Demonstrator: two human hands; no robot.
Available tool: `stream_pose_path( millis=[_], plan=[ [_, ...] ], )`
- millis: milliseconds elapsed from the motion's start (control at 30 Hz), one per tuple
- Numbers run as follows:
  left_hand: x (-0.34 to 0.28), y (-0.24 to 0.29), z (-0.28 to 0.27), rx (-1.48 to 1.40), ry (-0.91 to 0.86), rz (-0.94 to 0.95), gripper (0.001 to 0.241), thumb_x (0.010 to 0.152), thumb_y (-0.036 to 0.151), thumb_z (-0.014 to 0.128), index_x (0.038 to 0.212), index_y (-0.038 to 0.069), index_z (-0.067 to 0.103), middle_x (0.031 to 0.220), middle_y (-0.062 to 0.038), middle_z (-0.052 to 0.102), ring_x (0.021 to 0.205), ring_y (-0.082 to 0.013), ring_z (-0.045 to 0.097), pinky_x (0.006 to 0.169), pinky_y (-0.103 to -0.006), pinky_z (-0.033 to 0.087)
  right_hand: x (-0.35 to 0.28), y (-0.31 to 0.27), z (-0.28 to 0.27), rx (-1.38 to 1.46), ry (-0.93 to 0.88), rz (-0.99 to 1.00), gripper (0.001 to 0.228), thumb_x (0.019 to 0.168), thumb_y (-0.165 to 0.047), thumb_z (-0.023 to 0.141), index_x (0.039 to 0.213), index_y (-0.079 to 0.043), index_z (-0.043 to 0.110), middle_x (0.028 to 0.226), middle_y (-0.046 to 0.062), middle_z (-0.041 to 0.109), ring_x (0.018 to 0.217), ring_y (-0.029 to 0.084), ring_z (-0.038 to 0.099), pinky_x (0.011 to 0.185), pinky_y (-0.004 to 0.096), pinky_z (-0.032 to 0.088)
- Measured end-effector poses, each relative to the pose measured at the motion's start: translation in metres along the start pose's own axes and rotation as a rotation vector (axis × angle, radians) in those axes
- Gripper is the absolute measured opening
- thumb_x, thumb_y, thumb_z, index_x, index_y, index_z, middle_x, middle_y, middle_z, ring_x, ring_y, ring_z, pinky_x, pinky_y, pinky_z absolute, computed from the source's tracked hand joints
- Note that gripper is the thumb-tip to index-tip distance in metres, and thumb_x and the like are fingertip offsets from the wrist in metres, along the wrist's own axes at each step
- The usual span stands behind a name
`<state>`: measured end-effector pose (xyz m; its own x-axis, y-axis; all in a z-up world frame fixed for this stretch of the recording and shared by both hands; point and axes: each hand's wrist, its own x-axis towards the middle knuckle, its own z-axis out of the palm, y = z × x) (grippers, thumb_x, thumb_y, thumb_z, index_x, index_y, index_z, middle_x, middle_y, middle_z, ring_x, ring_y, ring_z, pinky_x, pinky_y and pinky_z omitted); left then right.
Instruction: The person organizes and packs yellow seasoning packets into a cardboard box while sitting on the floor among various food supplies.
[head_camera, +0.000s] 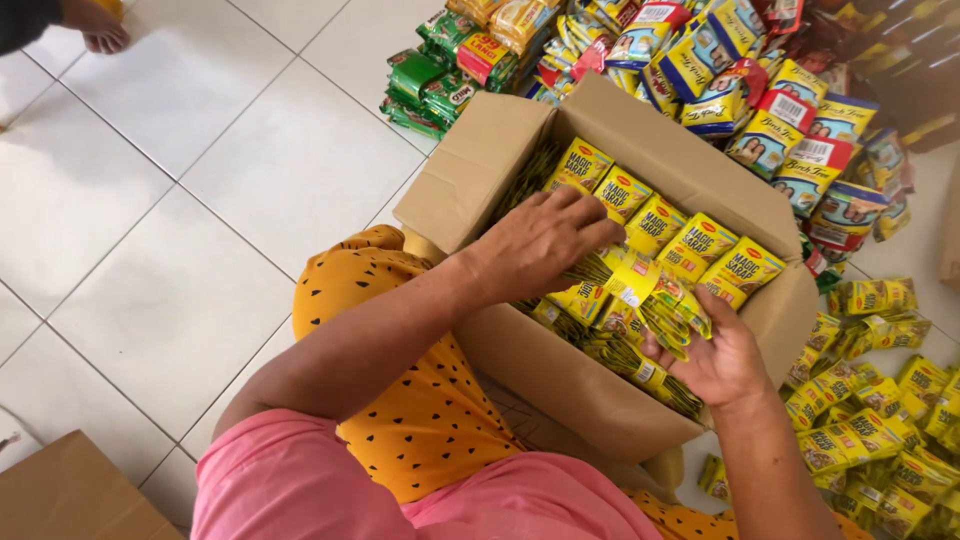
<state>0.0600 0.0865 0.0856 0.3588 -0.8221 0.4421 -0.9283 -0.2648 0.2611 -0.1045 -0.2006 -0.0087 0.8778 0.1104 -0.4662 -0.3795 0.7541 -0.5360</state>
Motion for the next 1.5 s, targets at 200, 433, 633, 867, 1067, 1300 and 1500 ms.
stream_pose_path(
  millis=[200, 433, 633, 867, 1067, 1300, 1500],
  plan=[
    [-0.008, -0.012, -0.001, -0.125, -0.256, -0.138, 0.056, 0.071, 0.023, 0.085, 0.121, 0.012, 0.063, 0.108, -0.01, 0.062, 0.103, -0.0333, 0.063, 0.083, -0.0456, 0.054, 0.007, -0.002, 0.026, -0.359, 0.315, 0.192, 0.061, 0.098, -0.053, 0.052, 0.141, -0.011, 0.057, 0.12, 0.012, 0.068, 0.096, 0.026, 0.069, 0.084, 0.043, 0.056],
    [-0.025, -0.032, 0.035, -0.04, -0.446, -0.195, 0.04, 0.066, 0.023, 0.085, 0.099, 0.005, 0.069, 0.103, -0.016, 0.068, 0.092, -0.0388, 0.068, 0.074, -0.0485, 0.057, -0.008, 0.013, 0.048, -1.092, 0.033, -0.242, 0.06, 0.101, -0.042, 0.058, 0.147, -0.004, 0.05, 0.141, 0.01, 0.059, 0.128, 0.023, 0.056, 0.107, 0.037, 0.044],
    [-0.039, -0.034, 0.065, -0.047, -0.583, -0.155, 0.039, 0.065, 0.02, 0.083, 0.1, 0.006, 0.07, 0.098, -0.016, 0.071, 0.088, -0.0379, 0.072, 0.074, -0.0482, 0.058, 0.002, 0.039, 0.071, -1.646, 0.008, -0.487, 0.061, 0.082, -0.027, 0.079, 0.135, -0.003, 0.06, 0.131, 0.018, 0.063, 0.12, 0.032, 0.062, 0.1, 0.04, 0.049],
    [-0.033, -0.033, 0.071, -0.113, -0.828, -0.277, 0.038, 0.071, 0.026, 0.083, 0.103, 0.008, 0.072, 0.1, -0.015, 0.073, 0.095, -0.0354, 0.072, 0.08, -0.0478, 0.057, 0.008, 0.044, 0.07, -1.685, 0.021, -0.43, 0.047, 0.087, -0.024, 0.076, 0.129, -0.007, 0.065, 0.119, 0.018, 0.067, 0.11, 0.036, 0.066, 0.092, 0.043, 0.052],
    [-0.034, -0.036, 0.096, -0.104, -0.997, -0.291, 0.041, 0.077, 0.038, 0.084, 0.102, 0.006, 0.076, 0.101, -0.015, 0.075, 0.1, -0.0338, 0.072, 0.085, -0.0462, 0.058, 0.014, 0.05, 0.062, -1.72, 0.046, -0.335, 0.034, 0.088, -0.013, 0.07, 0.122, -0.01, 0.07, 0.106, 0.016, 0.07, 0.094, 0.036, 0.069, 0.083, 0.043, 0.055],
    [-0.034, -0.027, 0.087, -0.027, -0.947, -0.303, 0.045, 0.072, 0.035, 0.088, 0.103, 0.005, 0.075, 0.111, -0.018, 0.068, 0.102, -0.0356, 0.07, 0.084, -0.0453, 0.058, 0.016, 0.052, 0.062, -1.752, 0.008, -0.411, 0.031, 0.086, -0.01, 0.072, 0.117, -0.008, 0.073, 0.096, 0.016, 0.069, 0.087, 0.037, 0.068, 0.077, 0.044, 0.055],
    [-0.051, -0.041, 0.11, -0.083, -0.884, -0.34, 0.026, 0.079, 0.014, 0.076, 0.103, 0.004, 0.074, 0.113, -0.022, 0.067, 0.102, -0.0378, 0.07, 0.085, -0.0465, 0.058, 0.015, 0.049, 0.072, -1.859, -0.002, -0.494, 0.027, 0.081, -0.007, 0.075, 0.109, -0.007, 0.075, 0.088, 0.014, 0.069, 0.085, 0.036, 0.066, 0.073, 0.046, 0.053]
  ],
)
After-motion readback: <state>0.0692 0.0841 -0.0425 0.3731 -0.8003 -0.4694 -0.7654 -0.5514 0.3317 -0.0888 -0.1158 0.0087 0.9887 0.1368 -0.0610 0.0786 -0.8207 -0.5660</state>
